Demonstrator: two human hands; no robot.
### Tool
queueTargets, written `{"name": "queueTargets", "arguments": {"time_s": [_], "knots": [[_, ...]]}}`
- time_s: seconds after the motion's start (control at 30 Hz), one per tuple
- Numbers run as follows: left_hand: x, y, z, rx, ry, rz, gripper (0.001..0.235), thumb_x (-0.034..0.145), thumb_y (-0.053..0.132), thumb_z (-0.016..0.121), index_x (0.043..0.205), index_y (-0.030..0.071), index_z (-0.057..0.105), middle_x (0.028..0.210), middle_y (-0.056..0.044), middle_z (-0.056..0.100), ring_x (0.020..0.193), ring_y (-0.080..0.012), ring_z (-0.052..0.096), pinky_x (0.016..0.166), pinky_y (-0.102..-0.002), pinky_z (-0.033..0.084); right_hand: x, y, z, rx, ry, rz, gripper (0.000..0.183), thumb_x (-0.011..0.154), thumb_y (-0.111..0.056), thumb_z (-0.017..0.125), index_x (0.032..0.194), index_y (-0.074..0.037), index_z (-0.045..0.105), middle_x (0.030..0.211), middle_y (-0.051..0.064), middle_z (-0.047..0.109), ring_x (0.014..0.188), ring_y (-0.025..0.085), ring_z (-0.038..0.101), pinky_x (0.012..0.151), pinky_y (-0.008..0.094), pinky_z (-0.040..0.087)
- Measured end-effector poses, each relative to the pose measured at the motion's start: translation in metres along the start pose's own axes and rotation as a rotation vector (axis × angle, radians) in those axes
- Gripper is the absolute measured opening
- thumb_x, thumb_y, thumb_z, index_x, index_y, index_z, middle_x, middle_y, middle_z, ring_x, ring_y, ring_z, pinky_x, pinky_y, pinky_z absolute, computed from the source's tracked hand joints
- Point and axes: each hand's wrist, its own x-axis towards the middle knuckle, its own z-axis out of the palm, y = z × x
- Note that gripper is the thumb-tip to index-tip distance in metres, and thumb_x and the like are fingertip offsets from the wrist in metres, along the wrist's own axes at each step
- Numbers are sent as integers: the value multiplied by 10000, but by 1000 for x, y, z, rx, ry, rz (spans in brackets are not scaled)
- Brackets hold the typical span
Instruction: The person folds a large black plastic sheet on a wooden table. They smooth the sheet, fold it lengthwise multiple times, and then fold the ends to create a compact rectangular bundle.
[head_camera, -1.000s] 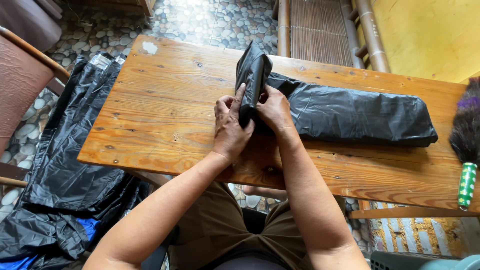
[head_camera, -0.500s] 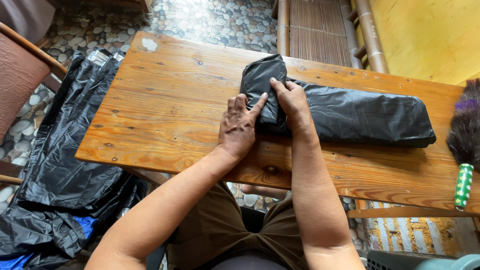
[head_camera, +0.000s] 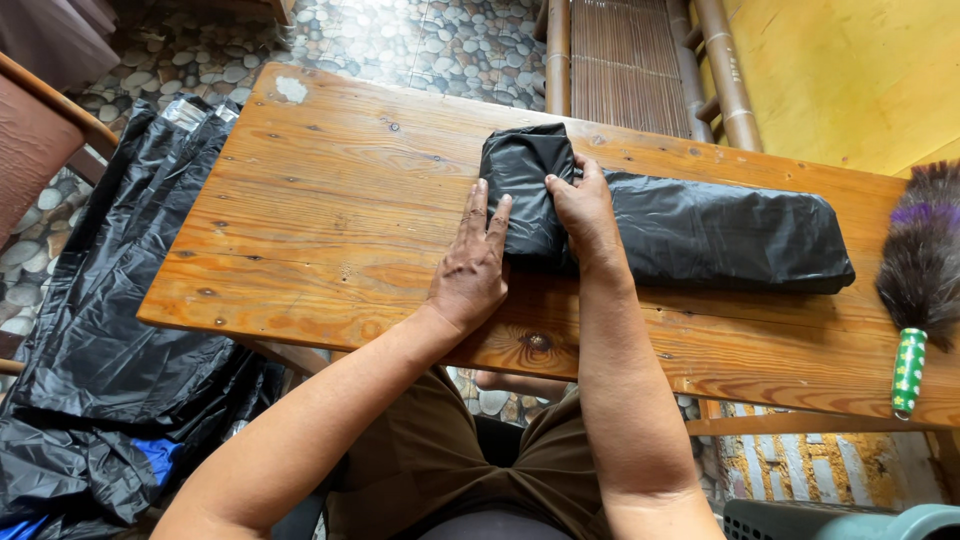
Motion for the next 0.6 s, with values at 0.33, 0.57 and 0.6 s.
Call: {"name": "queueTargets", "arguments": {"time_s": [0.33, 0.57, 0.6], "knots": [[2, -7, 19, 286, -128, 101, 793, 858, 0, 467, 1615, -24, 232, 1696, -276, 158, 1594, -379, 126, 1285, -456, 174, 23, 24, 3, -28, 58, -48, 543, 876, -194, 665, 1413, -120, 622, 1029, 152, 781, 1115, 247, 714, 938, 424, 558], [7, -5, 24, 333, -204, 121, 724, 898, 25, 468, 1601, -1, 299, 1688, -281, 182, 1586, -402, 129, 1268, -505, 206, 26, 26, -2, -258, 167, -156, 477, 826, -313, 659, 1289, -211, 711, 1085, 64, 732, 1124, 245, 687, 991, 385, 547], [8, -5, 25, 342, -225, 113, 713, 902, 31, 462, 1597, -6, 304, 1683, -287, 189, 1584, -408, 130, 1267, -511, 204, 18, 18, -4, -329, 216, -250, 552, 818, -258, 655, 1360, -153, 638, 1182, 113, 615, 1166, 307, 643, 1036, 455, 520]]}}
